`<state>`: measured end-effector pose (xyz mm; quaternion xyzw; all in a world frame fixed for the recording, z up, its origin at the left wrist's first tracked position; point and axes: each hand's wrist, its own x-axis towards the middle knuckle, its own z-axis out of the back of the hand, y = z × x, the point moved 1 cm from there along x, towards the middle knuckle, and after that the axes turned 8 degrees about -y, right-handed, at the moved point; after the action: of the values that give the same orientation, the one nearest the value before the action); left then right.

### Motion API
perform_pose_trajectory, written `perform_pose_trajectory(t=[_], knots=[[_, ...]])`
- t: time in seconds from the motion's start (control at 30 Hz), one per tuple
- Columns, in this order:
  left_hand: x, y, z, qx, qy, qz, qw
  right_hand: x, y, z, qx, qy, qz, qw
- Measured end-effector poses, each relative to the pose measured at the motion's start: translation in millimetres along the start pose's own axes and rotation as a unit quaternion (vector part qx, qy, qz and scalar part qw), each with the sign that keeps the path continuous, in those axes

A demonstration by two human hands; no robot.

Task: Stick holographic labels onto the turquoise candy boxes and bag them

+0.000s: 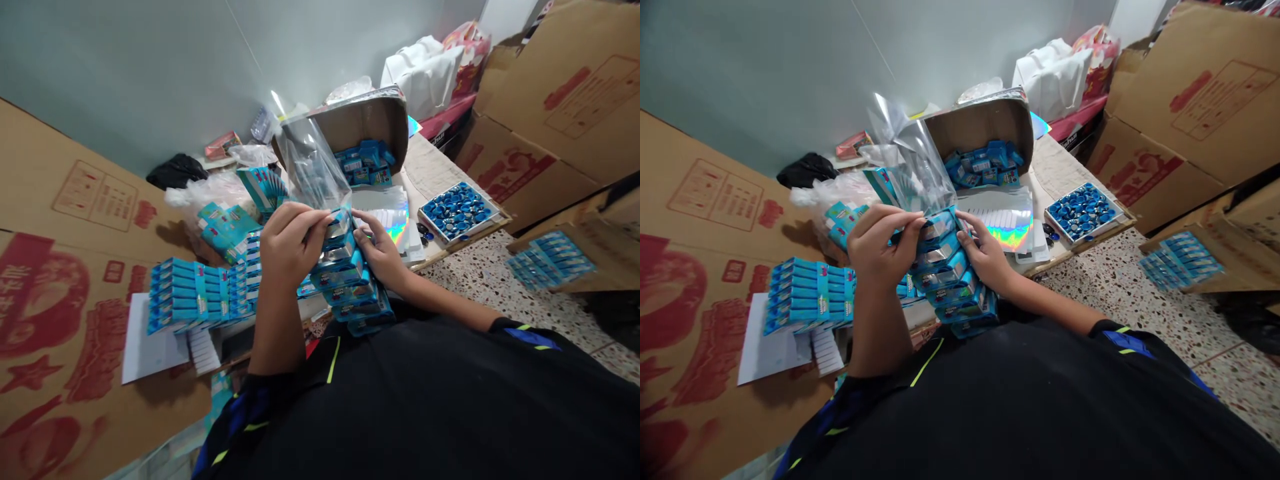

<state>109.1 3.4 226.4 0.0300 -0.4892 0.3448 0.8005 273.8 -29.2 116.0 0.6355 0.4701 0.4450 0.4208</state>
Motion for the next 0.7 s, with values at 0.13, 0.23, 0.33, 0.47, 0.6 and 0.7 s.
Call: perform_pose_trajectory(t=[0.13, 0.23, 0.33, 0.47, 0.6, 0.7], knots=[[-7, 2, 7.0, -0.023, 0.019, -0.005, 1.000, -3, -5, 1, 0.007, -0.015, -0.003, 1.000], [-14, 6, 14.1, -0.065, 0.041, 0.049, 0.996, -8, -10, 3, 0.011, -0.043, 0.003, 0.999], [-20, 13, 19.2, -0.074, 0.027, 0.114, 0.990, -13, -13, 5, 0.009, -0.053, 0.003, 0.999], [-24, 13, 17.0, -0.035, -0.002, 0.079, 0.996, -17, -12, 6, 0.010, -0.043, 0.004, 0.999], [-25, 6, 8.6, -0.016, -0.076, 0.017, 0.997, -19, -6, 7, -0.013, -0.052, 0.030, 0.998], [-23, 3, 2.1, -0.001, -0.093, 0.036, 0.995, -19, -5, 9, -0.022, -0.052, 0.033, 0.998]])
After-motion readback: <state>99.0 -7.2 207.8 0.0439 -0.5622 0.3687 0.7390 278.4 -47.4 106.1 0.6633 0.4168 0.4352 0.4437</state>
